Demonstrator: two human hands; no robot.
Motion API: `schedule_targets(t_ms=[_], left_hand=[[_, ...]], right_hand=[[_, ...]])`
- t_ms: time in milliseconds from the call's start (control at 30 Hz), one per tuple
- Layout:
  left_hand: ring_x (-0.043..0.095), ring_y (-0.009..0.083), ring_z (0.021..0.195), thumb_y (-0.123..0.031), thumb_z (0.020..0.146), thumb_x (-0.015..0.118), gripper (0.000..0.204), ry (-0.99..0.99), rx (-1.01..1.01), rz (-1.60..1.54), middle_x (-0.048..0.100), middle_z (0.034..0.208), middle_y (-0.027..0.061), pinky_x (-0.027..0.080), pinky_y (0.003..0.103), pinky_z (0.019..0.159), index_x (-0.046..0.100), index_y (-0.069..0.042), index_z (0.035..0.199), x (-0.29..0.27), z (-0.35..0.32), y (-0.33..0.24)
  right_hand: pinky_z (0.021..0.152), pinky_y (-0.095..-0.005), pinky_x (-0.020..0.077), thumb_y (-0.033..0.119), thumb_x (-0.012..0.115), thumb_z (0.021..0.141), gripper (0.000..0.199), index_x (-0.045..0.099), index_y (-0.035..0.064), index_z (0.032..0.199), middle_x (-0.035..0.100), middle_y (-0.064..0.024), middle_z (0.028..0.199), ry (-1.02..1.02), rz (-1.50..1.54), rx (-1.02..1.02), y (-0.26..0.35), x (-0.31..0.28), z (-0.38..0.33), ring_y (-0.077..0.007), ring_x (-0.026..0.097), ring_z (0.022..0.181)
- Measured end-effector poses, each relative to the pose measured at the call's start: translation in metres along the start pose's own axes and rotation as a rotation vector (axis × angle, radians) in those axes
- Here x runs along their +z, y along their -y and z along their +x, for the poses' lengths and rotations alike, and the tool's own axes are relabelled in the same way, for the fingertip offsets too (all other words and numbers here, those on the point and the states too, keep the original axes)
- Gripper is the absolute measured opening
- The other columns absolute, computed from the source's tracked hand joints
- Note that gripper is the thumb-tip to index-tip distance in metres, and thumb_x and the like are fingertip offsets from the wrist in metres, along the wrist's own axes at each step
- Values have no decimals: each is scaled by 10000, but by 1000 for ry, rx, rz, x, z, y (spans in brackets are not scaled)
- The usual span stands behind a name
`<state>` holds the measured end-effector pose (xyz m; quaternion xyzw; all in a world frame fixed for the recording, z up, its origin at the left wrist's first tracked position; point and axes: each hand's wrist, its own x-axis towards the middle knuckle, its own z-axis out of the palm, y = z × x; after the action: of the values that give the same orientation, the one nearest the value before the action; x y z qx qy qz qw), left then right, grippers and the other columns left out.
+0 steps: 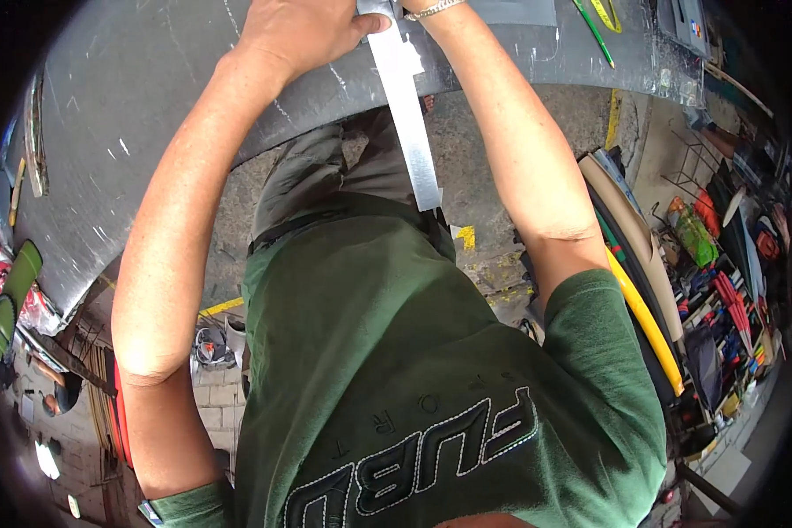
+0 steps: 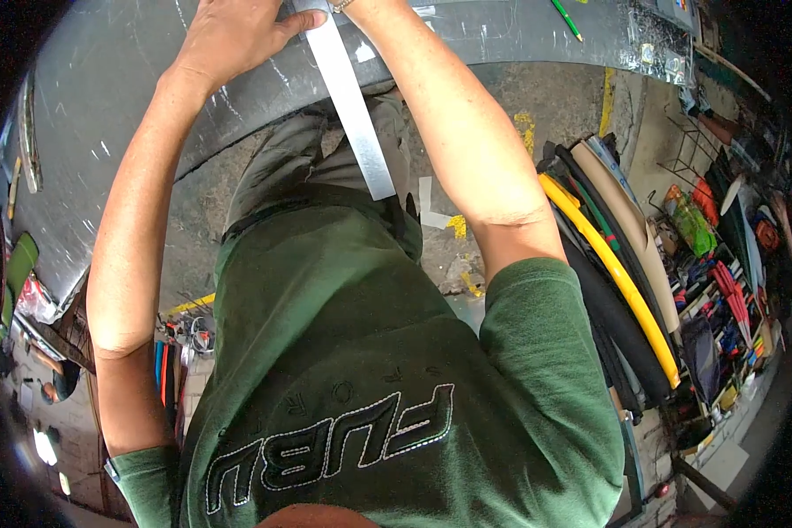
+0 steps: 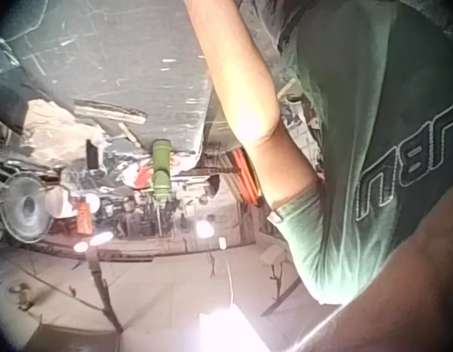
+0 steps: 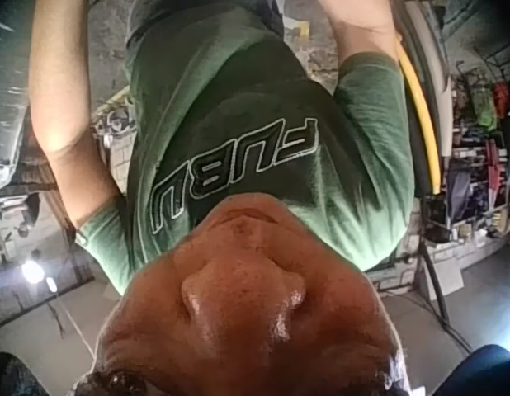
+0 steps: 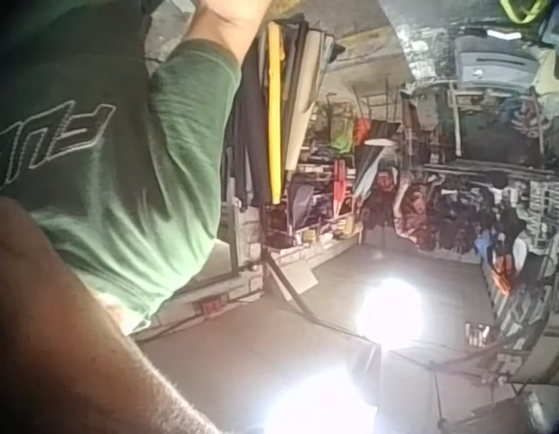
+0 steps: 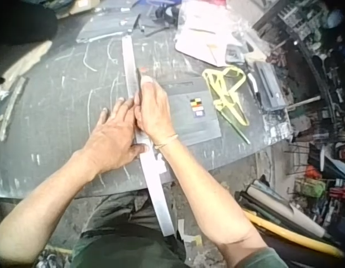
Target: Using a utility knife and a metal ruler to cut precise shapes out of a grey synthetic material.
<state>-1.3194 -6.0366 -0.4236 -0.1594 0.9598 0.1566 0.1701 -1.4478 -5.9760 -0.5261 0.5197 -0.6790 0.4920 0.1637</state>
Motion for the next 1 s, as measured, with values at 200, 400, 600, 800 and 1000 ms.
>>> schedule_targets(t_ms=[200,400,600,800,1000], left_hand=[[247,422,1529,-325,860,772,982,-46,106,-209,264,1639,227,250,591,1230,217,22,1592,14,0,12],[254,423,1525,-329,866,767,967,-104,233,-459,269,1637,229,250,587,1230,229,25,1587,27,-2,25],[261,424,1522,-333,873,762,952,-209,399,-677,273,1634,232,250,583,1231,240,28,1583,32,-4,38],[289,339,1521,-503,858,760,941,-313,251,33,326,1630,175,283,623,1193,364,38,1517,30,37,-19],[298,382,1507,-430,860,774,904,-186,113,59,317,1631,174,343,594,1147,359,31,1518,28,11,25]], right_hand=[[718,-563,463,-21,603,856,204,509,-33,1036,561,-270,891,9,-54,29,-3,5,-6,-516,548,815],[551,-442,463,144,527,994,163,534,-12,949,582,-170,742,48,212,281,11,-1,5,-343,581,606],[354,-269,289,400,383,1095,459,626,17,1026,501,-18,608,8,794,854,34,-7,27,-95,398,392],[392,-262,327,368,561,1063,447,576,20,1344,510,-2,667,-356,145,277,-68,-20,-1,-75,423,437],[680,-316,504,361,655,1017,370,714,95,1268,694,-28,948,65,155,545,70,-133,65,-123,607,696]])
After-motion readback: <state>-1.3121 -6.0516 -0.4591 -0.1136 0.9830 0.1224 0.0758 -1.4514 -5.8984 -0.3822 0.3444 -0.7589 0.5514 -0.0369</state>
